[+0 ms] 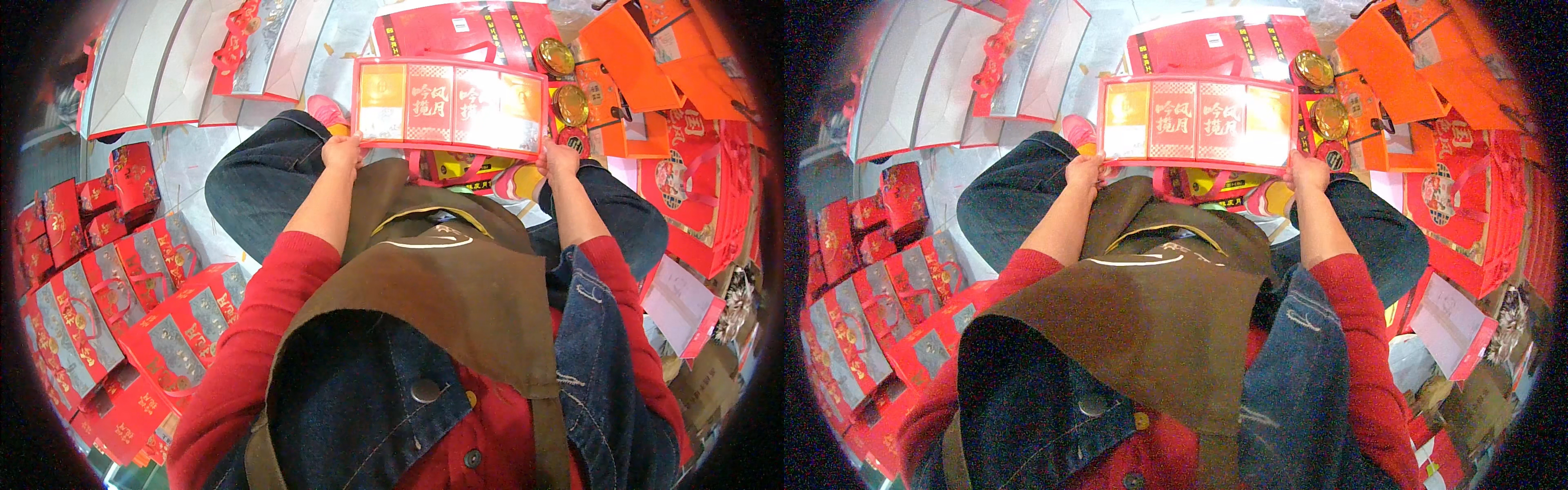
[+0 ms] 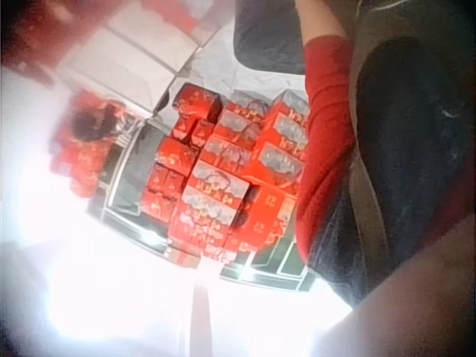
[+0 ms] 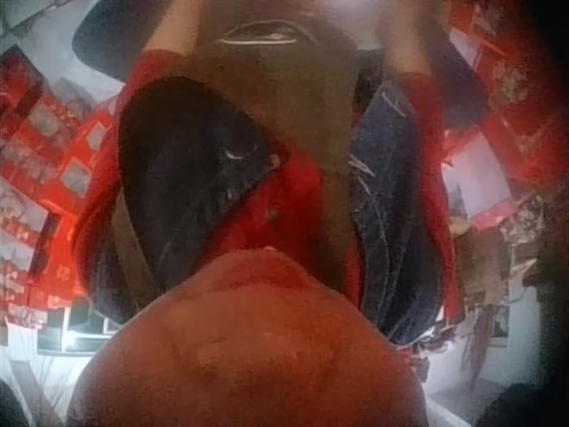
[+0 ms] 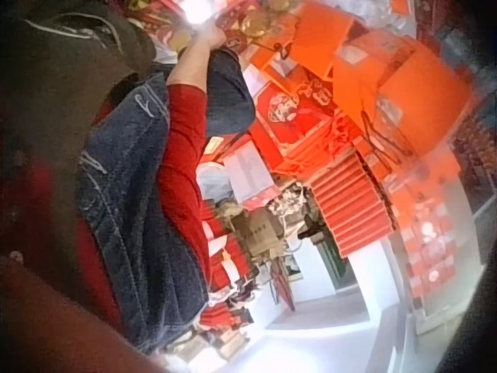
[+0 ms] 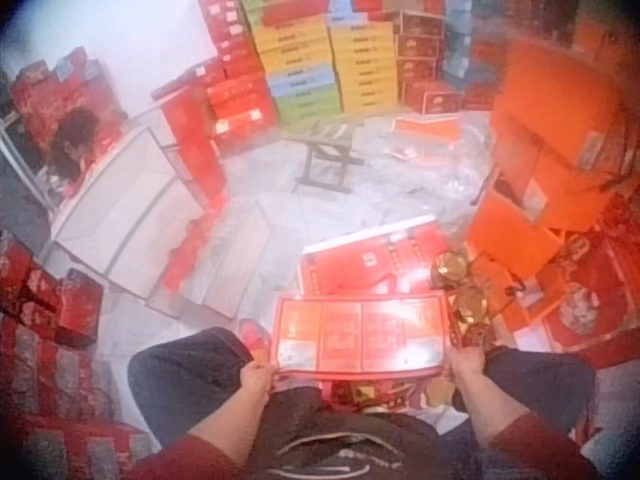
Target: The person sits on the floor and assembles red gift boxes by inserting smaller inner boxes into a larger outer box, then placing a clear plastic cover on top. They repeat this process with multiple boxes, occasionally adjusting the plastic cover and stacking completed boxes.
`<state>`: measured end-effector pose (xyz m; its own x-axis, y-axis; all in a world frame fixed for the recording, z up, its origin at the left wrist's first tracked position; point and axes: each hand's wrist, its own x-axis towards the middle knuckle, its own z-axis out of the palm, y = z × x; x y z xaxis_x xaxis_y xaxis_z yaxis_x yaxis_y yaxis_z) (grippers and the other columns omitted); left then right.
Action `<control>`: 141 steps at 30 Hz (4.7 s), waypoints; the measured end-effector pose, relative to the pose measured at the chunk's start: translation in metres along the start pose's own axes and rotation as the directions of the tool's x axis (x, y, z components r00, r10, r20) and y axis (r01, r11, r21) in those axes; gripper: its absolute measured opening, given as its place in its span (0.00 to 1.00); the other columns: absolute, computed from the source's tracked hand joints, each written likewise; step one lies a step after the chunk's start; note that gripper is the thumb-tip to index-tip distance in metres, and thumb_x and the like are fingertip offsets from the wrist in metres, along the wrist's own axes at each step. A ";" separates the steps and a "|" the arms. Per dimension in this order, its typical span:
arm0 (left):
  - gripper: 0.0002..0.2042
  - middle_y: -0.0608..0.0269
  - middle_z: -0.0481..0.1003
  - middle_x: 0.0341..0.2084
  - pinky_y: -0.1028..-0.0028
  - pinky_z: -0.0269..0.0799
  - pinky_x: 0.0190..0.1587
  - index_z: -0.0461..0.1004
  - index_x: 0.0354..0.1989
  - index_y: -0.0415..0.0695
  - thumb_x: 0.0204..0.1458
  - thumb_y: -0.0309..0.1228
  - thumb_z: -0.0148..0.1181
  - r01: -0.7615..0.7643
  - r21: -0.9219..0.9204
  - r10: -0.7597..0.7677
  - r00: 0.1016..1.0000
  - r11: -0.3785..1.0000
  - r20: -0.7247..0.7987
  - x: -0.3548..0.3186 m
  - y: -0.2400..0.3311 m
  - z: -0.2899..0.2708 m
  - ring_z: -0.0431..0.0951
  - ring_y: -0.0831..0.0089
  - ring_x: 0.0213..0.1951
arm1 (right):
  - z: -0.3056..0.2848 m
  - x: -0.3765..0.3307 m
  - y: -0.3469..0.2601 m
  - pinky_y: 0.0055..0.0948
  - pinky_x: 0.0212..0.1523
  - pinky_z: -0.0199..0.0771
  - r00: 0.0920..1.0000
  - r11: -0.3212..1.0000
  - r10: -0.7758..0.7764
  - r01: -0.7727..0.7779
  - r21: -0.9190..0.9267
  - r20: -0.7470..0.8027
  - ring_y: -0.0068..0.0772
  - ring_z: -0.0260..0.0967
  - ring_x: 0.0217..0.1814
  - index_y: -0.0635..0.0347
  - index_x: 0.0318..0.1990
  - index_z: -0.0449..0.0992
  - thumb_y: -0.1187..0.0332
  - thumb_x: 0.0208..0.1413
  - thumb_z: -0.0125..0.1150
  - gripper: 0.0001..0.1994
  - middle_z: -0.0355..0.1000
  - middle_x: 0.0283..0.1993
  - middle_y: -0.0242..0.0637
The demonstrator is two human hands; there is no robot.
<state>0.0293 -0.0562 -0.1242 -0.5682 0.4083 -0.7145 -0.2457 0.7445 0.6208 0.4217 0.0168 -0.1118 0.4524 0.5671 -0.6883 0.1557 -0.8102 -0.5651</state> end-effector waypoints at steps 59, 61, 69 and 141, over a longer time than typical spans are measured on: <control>0.08 0.51 0.74 0.30 0.69 0.72 0.29 0.62 0.42 0.40 0.59 0.31 0.43 0.312 -0.514 0.033 0.831 0.799 0.555 -0.078 -0.035 0.084 0.75 0.64 0.26 | 0.063 -0.052 -0.011 0.38 0.47 0.61 -0.083 -0.319 -0.799 0.898 -0.303 0.595 0.32 0.65 0.47 0.52 0.43 0.72 0.65 0.49 0.56 0.12 0.69 0.44 0.30; 0.09 0.50 0.73 0.30 0.68 0.72 0.26 0.61 0.43 0.38 0.61 0.30 0.40 0.346 -0.572 0.059 0.818 0.744 0.572 -0.076 -0.034 0.082 0.75 0.64 0.25 | 0.063 -0.053 -0.013 0.38 0.47 0.61 -0.078 -0.321 -0.799 0.895 -0.312 0.597 0.32 0.65 0.47 0.52 0.43 0.72 0.65 0.49 0.57 0.12 0.69 0.44 0.30; 0.07 0.51 0.73 0.28 0.70 0.73 0.25 0.62 0.39 0.38 0.60 0.29 0.42 0.306 -0.528 -0.032 0.885 0.792 0.465 -0.065 -0.043 0.082 0.76 0.63 0.24 | 0.063 -0.053 -0.009 0.37 0.48 0.62 -0.059 -0.312 -0.787 0.897 -0.314 0.614 0.32 0.64 0.48 0.52 0.43 0.72 0.65 0.49 0.56 0.13 0.68 0.44 0.30; 0.31 0.50 0.53 0.62 0.60 0.55 0.59 0.58 0.59 0.44 0.48 0.42 0.59 -0.287 0.770 0.449 0.893 0.570 0.000 -0.008 0.024 0.027 0.54 0.52 0.61 | 0.070 -0.075 0.007 0.55 0.64 0.43 0.315 -0.197 -0.654 0.807 -0.556 0.688 0.41 0.40 0.70 0.53 0.61 0.57 0.60 0.55 0.50 0.26 0.47 0.67 0.38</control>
<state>0.0494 -0.0274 -0.1119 -0.6178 0.6993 -0.3596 0.6279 0.7140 0.3097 0.3269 -0.0210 -0.0958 -0.5635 0.8105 -0.1598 0.8232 0.5345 -0.1916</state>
